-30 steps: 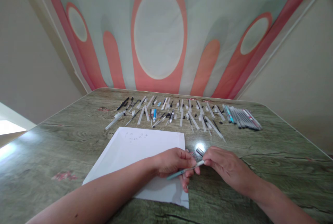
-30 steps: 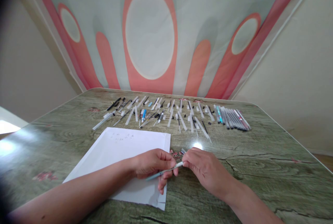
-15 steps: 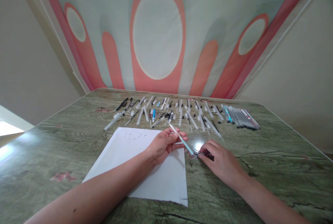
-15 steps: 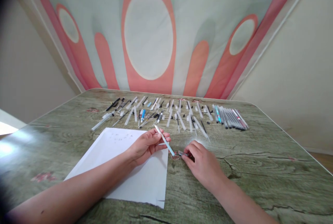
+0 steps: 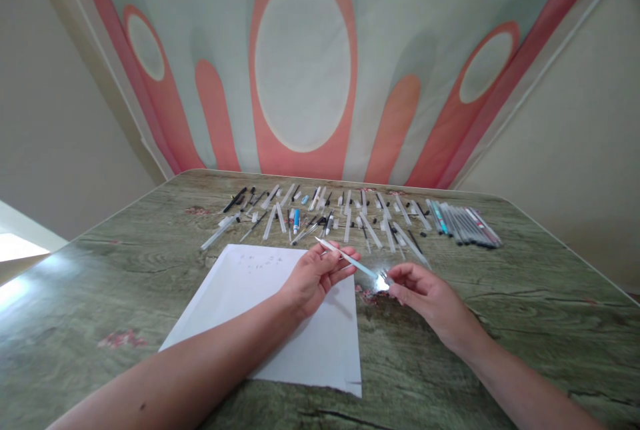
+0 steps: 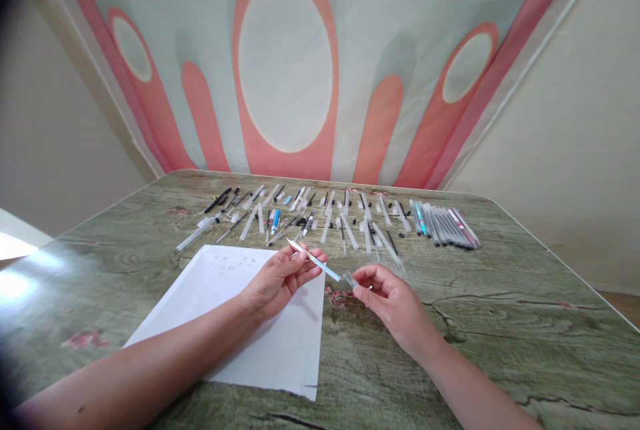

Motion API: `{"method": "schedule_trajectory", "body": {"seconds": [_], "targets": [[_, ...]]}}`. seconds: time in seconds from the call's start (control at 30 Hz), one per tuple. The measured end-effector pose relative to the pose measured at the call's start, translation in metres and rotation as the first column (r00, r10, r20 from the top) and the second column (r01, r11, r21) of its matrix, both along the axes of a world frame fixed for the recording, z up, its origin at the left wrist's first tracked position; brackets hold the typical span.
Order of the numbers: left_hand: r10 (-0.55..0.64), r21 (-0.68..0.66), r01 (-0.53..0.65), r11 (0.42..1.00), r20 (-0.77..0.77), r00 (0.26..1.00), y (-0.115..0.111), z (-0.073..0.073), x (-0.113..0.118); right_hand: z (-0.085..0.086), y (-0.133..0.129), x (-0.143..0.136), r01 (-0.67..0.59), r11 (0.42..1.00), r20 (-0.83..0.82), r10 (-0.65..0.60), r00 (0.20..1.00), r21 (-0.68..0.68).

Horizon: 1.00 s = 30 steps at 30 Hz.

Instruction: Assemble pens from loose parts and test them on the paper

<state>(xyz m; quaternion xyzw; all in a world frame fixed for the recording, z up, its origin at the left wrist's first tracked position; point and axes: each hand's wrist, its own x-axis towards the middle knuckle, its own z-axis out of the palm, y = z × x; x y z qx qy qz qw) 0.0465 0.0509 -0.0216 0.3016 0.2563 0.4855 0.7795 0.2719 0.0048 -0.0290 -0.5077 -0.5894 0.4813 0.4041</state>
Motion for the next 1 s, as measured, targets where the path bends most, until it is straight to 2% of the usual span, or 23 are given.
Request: {"method": "schedule_trajectory", "body": {"seconds": [0.5,0.77,1.0], "targets": [[0.053,0.048,-0.051,0.998,-0.050,0.997,0.000,0.001,0.000,0.007,-0.008,-0.003,0.006,0.996,0.179,-0.023,0.984,0.093],[0.041,0.058,-0.037,0.998,-0.074,0.996,-0.001,0.001,0.003,0.012,-0.014,-0.009,0.026,0.968,0.303,-0.104,0.947,0.251],[0.025,0.039,-0.022,0.999,-0.062,0.998,-0.001,0.000,0.004,0.012,-0.014,-0.009,0.042,0.944,0.307,-0.148,0.940,0.327]]}}
